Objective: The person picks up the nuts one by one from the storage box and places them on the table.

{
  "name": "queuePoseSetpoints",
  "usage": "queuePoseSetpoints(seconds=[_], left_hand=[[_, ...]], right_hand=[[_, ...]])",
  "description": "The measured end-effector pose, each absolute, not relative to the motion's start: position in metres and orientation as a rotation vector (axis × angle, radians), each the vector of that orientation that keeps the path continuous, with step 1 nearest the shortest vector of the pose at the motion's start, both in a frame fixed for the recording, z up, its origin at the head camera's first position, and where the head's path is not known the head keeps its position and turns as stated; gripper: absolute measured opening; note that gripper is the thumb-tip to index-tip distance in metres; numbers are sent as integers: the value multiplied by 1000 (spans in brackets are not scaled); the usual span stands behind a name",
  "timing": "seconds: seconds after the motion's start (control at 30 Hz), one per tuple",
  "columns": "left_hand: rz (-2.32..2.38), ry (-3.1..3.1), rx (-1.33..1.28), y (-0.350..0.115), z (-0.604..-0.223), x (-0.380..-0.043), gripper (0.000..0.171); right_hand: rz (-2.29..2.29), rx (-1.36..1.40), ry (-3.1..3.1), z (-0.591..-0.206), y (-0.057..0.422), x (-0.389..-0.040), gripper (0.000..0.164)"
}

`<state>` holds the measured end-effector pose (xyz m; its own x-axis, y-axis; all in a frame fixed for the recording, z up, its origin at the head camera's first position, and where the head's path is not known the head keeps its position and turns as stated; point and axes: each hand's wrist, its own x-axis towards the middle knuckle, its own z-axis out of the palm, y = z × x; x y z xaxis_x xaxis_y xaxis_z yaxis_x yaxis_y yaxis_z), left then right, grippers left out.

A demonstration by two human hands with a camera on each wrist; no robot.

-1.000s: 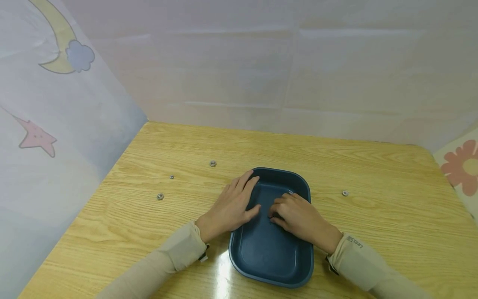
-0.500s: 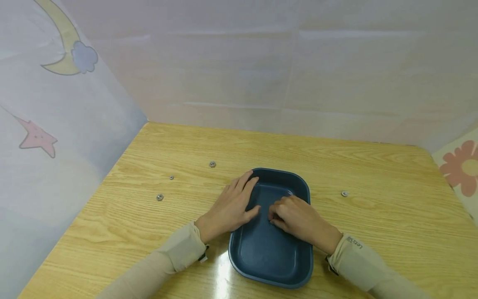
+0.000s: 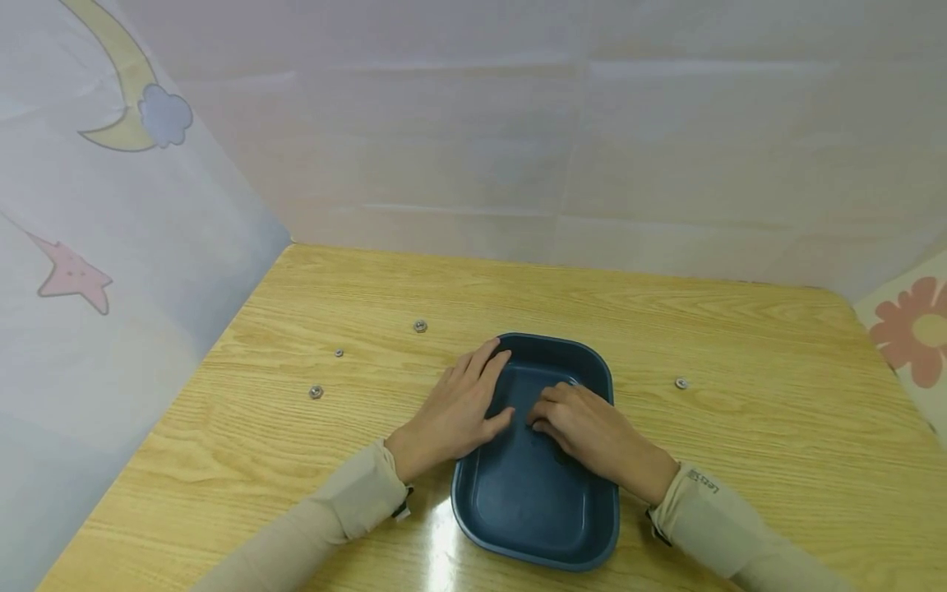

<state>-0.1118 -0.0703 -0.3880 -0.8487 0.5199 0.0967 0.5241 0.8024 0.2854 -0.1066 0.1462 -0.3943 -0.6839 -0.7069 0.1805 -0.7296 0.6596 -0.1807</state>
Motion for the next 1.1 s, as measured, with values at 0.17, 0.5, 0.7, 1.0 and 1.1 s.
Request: queuePoseSetpoints(seconds=[0.17, 0.5, 0.7, 1.0, 1.1], left_hand=[[-476, -2965, -859, -71, -388, -111, 75], [-464, -2956, -864, -70, -388, -111, 76], [-437, -2948, -866, -70, -387, -110, 77], [-393, -2934, -861, -70, -388, -110, 78], [-394, -2935, -857, -70, -388, -110, 78]], right_hand=[[445, 1184, -2783, -394, 146, -107, 4], [587, 1066, -2817, -391, 146, -106, 6], [606, 1028, -2726, -390, 148, -105, 11], [598, 1047, -2615, -388, 158, -107, 16], [597, 1036, -2613, -388, 161, -106, 16]])
